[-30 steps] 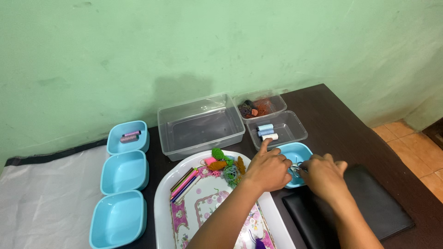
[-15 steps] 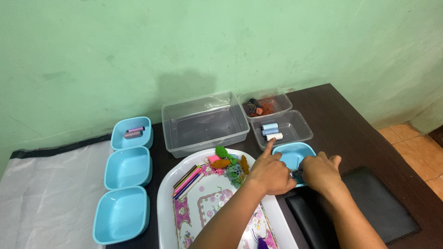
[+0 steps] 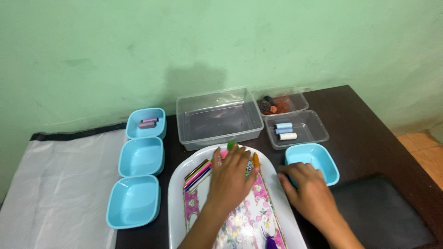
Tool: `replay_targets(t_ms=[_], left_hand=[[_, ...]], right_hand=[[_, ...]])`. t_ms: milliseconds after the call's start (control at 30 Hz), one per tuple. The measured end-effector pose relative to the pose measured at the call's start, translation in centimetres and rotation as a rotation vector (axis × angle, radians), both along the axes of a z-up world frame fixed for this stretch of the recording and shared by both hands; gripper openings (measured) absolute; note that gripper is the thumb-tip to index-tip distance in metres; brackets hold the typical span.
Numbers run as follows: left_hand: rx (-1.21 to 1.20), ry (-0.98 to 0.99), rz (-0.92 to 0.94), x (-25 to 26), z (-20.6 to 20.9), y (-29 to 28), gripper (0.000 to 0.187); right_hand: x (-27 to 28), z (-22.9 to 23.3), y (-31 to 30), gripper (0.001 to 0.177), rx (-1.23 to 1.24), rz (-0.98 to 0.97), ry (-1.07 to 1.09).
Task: The person empties a black pouch onto a tray, then sorts sewing supplies including thread spools, buttons, and yarn into small blue bowls and clear plastic containers. They also place scissors and a needle into a separate blue bowl.
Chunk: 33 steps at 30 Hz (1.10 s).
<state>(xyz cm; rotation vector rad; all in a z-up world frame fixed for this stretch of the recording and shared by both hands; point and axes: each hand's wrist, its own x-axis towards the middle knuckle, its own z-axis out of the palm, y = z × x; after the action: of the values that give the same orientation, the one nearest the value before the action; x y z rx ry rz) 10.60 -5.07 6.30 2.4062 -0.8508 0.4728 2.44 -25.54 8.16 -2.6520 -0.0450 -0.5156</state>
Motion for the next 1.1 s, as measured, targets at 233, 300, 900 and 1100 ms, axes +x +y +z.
replay_targets(t_ms=[233, 300, 900, 1100], left_hand=[[0.102, -0.011, 0.165, -1.3, -2.2, 6.0, 0.049], [0.084, -0.015, 0.166, -1.9, -2.7, 6.9, 0.045], [0.158, 0.226, -0.85, -9.4, -7.3, 3.6, 0.025], [0.064, 0.053, -0.681, -4.2, -3.5, 5.4, 0.022]], right_hand=[[1.1, -2.5, 5.5, 0.033, 0.03, 0.379, -0.008], [2.1, -2.8, 6.4, 0.039, -0.033, 0.422, 0.005], [5.0, -3.0, 7.5, 0.038, -0.125, 0.385, 0.078], [5.8, -3.1, 5.1, 0.038, 0.175, 0.254, -0.05]])
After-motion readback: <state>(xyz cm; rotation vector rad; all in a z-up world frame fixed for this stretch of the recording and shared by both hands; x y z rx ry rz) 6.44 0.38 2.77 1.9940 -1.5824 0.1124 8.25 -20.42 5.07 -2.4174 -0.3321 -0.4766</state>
